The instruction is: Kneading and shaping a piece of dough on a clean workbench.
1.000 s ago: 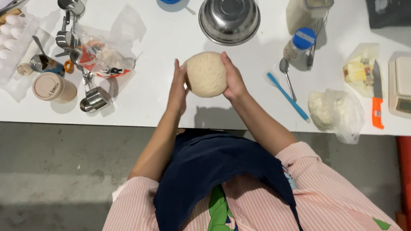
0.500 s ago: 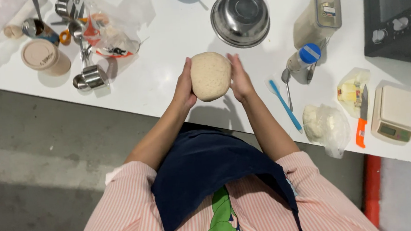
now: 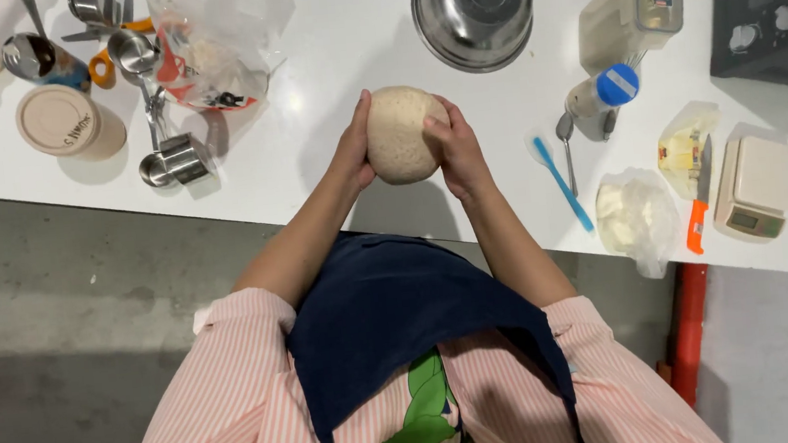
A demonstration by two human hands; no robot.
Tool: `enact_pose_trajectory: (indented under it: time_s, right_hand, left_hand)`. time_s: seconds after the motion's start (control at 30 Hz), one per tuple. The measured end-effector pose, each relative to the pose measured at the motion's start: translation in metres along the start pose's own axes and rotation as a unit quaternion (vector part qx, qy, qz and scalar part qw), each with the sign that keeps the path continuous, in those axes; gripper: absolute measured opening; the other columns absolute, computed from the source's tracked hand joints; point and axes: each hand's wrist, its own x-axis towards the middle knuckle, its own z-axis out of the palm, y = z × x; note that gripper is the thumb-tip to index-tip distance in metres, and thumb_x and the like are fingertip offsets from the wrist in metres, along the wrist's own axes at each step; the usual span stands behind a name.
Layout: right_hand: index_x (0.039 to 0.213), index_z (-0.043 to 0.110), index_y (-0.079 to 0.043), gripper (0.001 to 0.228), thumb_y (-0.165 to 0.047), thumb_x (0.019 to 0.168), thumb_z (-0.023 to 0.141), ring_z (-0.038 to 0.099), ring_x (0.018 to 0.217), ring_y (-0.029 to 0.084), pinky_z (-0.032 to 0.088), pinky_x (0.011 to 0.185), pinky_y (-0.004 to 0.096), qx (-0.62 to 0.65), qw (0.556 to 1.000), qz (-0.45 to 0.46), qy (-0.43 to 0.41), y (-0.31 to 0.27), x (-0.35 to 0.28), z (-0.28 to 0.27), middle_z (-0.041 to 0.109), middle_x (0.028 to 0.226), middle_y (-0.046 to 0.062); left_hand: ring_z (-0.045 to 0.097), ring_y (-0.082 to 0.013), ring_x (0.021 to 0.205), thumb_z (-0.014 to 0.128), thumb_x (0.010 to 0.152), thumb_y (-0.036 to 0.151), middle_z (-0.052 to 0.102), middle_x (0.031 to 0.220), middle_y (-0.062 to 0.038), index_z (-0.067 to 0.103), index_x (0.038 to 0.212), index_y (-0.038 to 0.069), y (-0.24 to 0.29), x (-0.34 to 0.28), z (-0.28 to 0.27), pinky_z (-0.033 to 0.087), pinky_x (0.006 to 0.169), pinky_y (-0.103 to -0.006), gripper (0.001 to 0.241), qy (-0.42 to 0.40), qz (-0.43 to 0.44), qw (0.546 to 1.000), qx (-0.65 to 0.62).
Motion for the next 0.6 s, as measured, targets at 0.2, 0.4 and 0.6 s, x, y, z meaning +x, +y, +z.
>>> enact_pose_trajectory:
  time_s: [0.2,0.4,0.6]
  right_hand:
    - [0.146,0.041,-0.003,0.080,-0.033,0.082,0.079,0.056,0.129,0.030,0.051,0.109,0.047,-0.022,0.998,0.031,0.052,0.008,0.020,0.032,0.056,0.135,0.017]
    - [0.150,0.047,-0.001,0.068,-0.043,0.098,0.058,0.054,0.137,0.025,0.046,0.114,0.043,0.188,0.980,0.065,0.032,0.036,0.039,0.021,0.055,0.146,0.014]
    - [0.130,0.060,-0.001,0.059,-0.049,0.099,0.048,0.059,0.129,0.027,0.045,0.113,0.046,0.243,0.968,0.037,0.052,0.032,0.063,0.008,0.065,0.133,0.015]
  left_hand:
    - [0.059,-0.0358,0.135,0.055,0.092,0.067,0.055,0.145,-0.027,0.043,0.148,-0.002,0.023,0.017,-0.022,0.054,0.108,-0.0483,0.090,0.003,-0.032,0.999,0.043]
    - [0.059,-0.0318,0.133,0.049,0.094,0.066,0.056,0.145,-0.024,0.047,0.146,-0.002,0.039,0.038,-0.048,0.053,0.107,-0.0442,0.085,-0.020,-0.068,0.997,0.021]
    - [0.060,-0.0251,0.132,0.050,0.099,0.054,0.059,0.144,-0.019,0.054,0.143,0.004,0.033,0.089,-0.084,0.050,0.111,-0.0382,0.066,-0.048,-0.075,0.989,0.118]
